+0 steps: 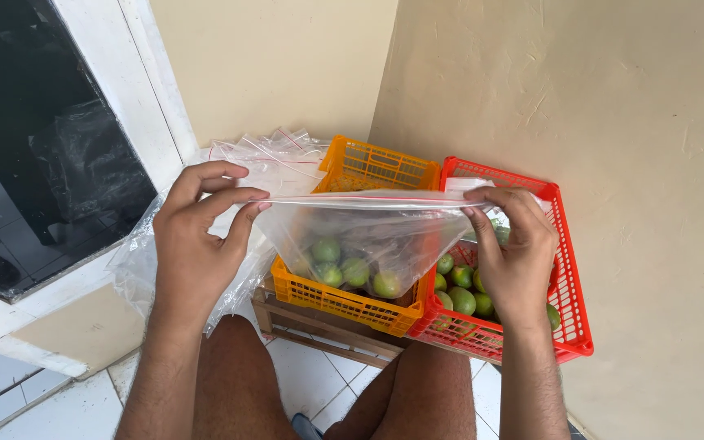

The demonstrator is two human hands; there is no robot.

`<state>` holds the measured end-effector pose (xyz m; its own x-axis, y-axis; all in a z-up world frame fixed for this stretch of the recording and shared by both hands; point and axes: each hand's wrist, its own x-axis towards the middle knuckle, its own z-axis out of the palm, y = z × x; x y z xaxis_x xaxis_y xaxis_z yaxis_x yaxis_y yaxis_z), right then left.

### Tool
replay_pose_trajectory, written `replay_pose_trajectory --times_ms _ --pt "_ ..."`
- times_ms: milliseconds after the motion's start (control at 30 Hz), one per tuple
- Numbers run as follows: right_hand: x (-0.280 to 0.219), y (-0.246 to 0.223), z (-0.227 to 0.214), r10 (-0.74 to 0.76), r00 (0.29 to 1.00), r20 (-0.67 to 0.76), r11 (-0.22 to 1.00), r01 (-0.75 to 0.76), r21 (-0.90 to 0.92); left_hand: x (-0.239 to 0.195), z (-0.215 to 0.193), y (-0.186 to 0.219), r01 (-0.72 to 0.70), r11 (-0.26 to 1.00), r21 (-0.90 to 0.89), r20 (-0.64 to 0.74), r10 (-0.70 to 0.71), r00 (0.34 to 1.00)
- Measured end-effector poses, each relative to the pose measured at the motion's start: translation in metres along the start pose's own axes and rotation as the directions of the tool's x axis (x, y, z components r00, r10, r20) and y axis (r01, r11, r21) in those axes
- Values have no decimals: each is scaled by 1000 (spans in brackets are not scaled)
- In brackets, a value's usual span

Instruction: The person packs green fruits from a red basket into clear plastic bags, seals them, and places them into an orange basket. They repeat this process multiple times, handling the fruits and bags by hand.

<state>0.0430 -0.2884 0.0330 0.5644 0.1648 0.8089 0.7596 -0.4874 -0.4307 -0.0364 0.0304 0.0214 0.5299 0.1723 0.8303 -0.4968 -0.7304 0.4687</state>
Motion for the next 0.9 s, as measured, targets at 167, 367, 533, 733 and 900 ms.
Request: replay_pose_trajectory --times_ms 167,367,533,733,900 --pt "-11 10 1 29 999 16 996 -27 -82 -4 -5 6 108 994 20 139 -110 984" --pt "-39 37 22 432 896 105 727 -415 548 -33 15 -14 449 804 -390 207 -398 894" --pt "-69 51 17 525 816 242 399 -487 777 -80 17 -44 494 608 -622 177 -505 845" --pt "-72 15 5 547 820 168 673 -550 495 -79 -2 -5 264 844 -467 132 -229 964" --pt "-73 6 11 340 934 114 859 -358 365 -79 -1 -8 36 989 144 -12 -35 999"
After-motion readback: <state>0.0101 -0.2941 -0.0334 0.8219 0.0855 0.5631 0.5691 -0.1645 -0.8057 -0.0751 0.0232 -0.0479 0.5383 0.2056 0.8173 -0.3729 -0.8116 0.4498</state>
